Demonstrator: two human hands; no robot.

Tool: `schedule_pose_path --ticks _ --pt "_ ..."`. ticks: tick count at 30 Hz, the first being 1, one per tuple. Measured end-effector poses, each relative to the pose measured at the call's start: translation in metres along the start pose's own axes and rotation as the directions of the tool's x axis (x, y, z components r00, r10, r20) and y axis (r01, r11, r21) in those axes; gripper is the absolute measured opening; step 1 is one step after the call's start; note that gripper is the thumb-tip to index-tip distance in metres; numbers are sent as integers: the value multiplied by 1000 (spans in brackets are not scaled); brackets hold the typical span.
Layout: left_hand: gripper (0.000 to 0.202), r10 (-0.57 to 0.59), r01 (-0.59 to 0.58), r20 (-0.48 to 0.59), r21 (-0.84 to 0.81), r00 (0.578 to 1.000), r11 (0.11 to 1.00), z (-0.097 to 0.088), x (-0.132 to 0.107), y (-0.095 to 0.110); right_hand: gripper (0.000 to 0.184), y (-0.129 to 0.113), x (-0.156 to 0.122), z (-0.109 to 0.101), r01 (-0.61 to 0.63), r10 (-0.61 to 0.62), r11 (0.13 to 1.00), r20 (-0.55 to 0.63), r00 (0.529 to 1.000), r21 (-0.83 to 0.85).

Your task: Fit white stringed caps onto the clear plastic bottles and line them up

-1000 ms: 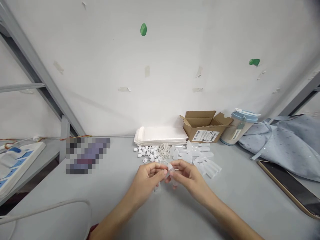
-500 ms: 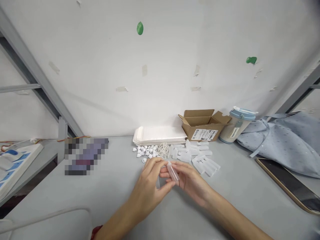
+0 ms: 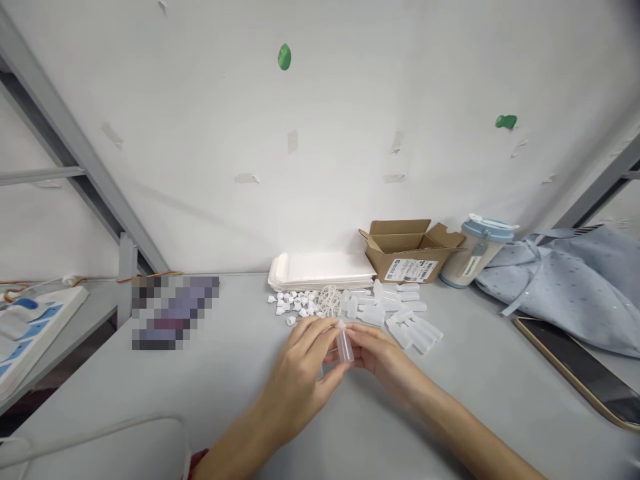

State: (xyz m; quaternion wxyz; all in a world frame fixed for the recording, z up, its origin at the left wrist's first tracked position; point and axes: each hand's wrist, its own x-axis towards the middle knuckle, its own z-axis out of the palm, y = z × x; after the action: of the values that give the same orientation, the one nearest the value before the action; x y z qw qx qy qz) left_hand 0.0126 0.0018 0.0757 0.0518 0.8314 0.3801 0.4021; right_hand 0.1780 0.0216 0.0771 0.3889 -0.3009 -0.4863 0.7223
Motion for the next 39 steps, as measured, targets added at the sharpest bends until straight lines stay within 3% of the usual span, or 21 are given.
schedule_pose_path --ticks 4,11,15,24,33,39 --pt "37 -4 4 18 -2 1000 1000 0 0 0 28 1 1 2 11 -10 992 1 1000 -129" --pt "35 -2 1 30 2 1000 1000 0 1 1 24 -1 1 3 39 -37 981 17 999 -190" --pt "32 -13 13 33 -9 999 1000 -2 2 2 24 -2 1 3 47 -58 956 -28 998 -290" --pt "38 -148 155 176 -23 973 988 -4 3 -7 28 12 6 -1 -15 -45 886 -117 992 -464" --pt "38 -199 223 354 -27 914 975 -10 1 -13 18 16 5 -3 37 -138 642 -67 988 -766" --pt "34 -250 272 404 2 880 962 -10 0 -14 19 15 4 -3 55 -165 578 -50 985 -814"
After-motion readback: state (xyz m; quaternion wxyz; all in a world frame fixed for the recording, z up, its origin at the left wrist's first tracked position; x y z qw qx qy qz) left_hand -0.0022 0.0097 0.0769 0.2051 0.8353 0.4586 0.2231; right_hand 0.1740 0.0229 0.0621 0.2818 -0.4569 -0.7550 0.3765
